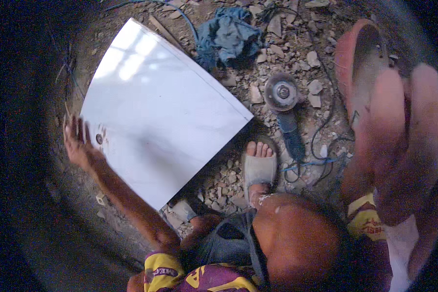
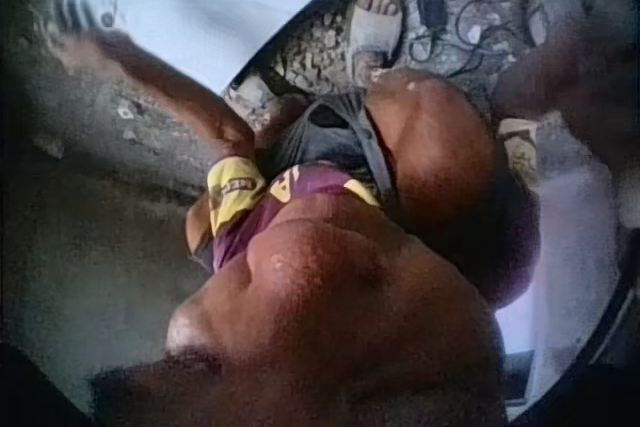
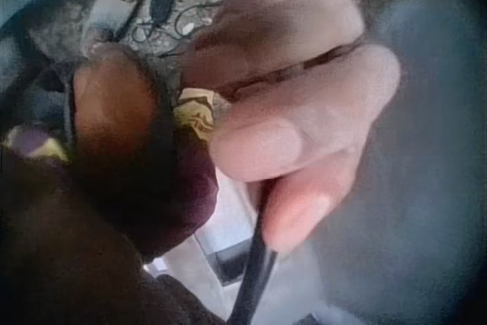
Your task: The person marks a curved line on a tile using a pencil and a guide, then uses an angle grinder to cut along the marked line while holding the tile by hand on the ground.
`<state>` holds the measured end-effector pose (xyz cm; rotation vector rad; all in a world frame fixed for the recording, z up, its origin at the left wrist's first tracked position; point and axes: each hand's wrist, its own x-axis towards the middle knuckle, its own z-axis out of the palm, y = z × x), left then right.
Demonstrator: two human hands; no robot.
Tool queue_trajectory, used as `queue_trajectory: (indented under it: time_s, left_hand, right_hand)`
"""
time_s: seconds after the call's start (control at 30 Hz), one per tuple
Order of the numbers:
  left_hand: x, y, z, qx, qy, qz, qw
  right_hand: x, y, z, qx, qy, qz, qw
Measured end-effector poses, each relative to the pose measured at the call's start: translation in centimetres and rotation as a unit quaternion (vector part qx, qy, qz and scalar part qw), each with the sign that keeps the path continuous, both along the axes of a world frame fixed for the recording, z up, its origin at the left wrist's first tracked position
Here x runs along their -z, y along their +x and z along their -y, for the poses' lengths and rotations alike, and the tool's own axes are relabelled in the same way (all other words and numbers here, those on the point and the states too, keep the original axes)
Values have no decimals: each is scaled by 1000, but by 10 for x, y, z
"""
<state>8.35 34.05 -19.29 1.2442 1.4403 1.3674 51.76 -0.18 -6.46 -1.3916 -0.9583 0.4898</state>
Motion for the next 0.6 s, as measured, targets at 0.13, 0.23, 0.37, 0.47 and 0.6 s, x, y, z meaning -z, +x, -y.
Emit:
queue_trajectory:
  time_s: [0.13,0.23,0.37,0.47,0.6]
  left_hand:
    - [51,-134,-34,-131,-37,-133,982]
    - [101,-237,-29,-166,-102,-285,938]
    - [134,-266,1,-168,-220,-371,886]
    - [166,-244,29,-153,-267,-184,934]
    - [146,-233,26,-98,-271,-66,955]
  right_hand:
    - [-5,6,1,7,-1,16,1000]
    - [-6,6,-15,-13,-14,20,1000]
    - [-2,-9,-33,-46,-41,54,997]
    - [-2,-23,-49,-78,-60,88,991]
    - [16,-38,-86,-113,-53,97,987]
